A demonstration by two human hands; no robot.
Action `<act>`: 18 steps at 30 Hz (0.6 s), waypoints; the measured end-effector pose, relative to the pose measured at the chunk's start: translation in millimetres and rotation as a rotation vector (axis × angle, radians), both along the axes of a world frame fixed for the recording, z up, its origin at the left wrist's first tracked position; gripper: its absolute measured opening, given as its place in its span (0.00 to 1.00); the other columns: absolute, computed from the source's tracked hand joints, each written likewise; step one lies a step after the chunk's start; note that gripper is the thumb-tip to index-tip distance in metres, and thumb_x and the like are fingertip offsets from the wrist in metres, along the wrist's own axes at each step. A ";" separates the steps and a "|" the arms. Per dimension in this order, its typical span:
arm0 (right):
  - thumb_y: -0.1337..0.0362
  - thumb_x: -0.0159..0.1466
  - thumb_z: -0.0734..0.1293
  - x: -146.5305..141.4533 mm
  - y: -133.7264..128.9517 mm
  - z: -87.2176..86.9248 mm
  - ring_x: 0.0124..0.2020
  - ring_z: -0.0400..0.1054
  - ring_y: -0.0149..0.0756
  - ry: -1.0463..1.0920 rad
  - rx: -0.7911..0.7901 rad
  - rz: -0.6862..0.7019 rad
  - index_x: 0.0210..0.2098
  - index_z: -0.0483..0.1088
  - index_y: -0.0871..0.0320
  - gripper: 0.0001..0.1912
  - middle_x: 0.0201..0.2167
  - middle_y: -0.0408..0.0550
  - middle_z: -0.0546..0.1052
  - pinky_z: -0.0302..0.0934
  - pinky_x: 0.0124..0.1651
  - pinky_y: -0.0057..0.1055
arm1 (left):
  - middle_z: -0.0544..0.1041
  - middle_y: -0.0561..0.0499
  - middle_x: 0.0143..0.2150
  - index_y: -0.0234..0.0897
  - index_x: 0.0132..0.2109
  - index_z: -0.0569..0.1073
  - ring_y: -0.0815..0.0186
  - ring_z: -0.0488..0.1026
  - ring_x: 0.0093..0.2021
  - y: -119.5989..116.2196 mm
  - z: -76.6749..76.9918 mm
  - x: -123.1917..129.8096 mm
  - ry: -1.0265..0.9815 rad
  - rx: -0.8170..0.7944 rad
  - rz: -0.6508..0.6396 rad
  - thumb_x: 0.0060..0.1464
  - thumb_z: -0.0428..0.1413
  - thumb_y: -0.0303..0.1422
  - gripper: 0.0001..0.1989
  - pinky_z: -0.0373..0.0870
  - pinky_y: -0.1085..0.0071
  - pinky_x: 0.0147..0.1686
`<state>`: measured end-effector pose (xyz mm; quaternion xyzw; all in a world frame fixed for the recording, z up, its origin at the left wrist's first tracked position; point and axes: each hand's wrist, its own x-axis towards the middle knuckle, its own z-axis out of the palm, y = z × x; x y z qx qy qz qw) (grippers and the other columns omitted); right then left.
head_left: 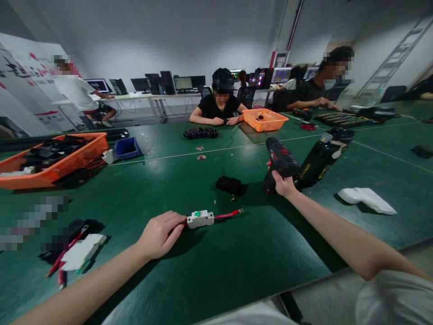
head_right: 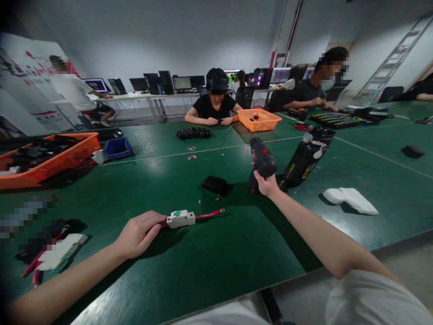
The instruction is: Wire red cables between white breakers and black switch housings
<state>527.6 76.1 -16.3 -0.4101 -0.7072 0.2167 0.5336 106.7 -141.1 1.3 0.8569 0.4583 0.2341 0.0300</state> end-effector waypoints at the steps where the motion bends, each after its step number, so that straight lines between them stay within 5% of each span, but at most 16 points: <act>1: 0.35 0.61 0.60 -1.4 -0.7 -0.3 0.49 0.71 0.51 0.013 0.008 0.009 0.50 0.72 0.56 0.35 0.43 0.56 0.78 0.65 0.56 0.49 | 0.80 0.46 0.44 0.36 0.51 0.74 0.64 0.76 0.42 0.1 -0.3 0.3 0.007 0.001 0.005 0.66 0.47 0.34 0.15 0.74 0.68 0.42; 12: 0.40 0.57 0.67 -11.8 -16.5 11.3 0.47 0.72 0.51 0.066 -0.069 0.058 0.48 0.72 0.54 0.29 0.41 0.54 0.78 0.63 0.58 0.51 | 0.80 0.48 0.39 0.36 0.51 0.74 0.66 0.76 0.37 2.3 -6.4 3.2 0.005 0.063 0.012 0.62 0.55 0.34 0.12 0.72 0.72 0.35; 18: 0.51 0.55 0.72 -13.6 -27.4 25.5 0.38 0.74 0.42 0.221 -0.335 0.282 0.44 0.69 0.53 0.21 0.40 0.48 0.76 0.70 0.49 0.47 | 0.80 0.49 0.38 0.36 0.48 0.74 0.68 0.75 0.36 4.4 -6.8 4.1 -0.021 0.079 0.004 0.62 0.55 0.32 0.09 0.72 0.73 0.35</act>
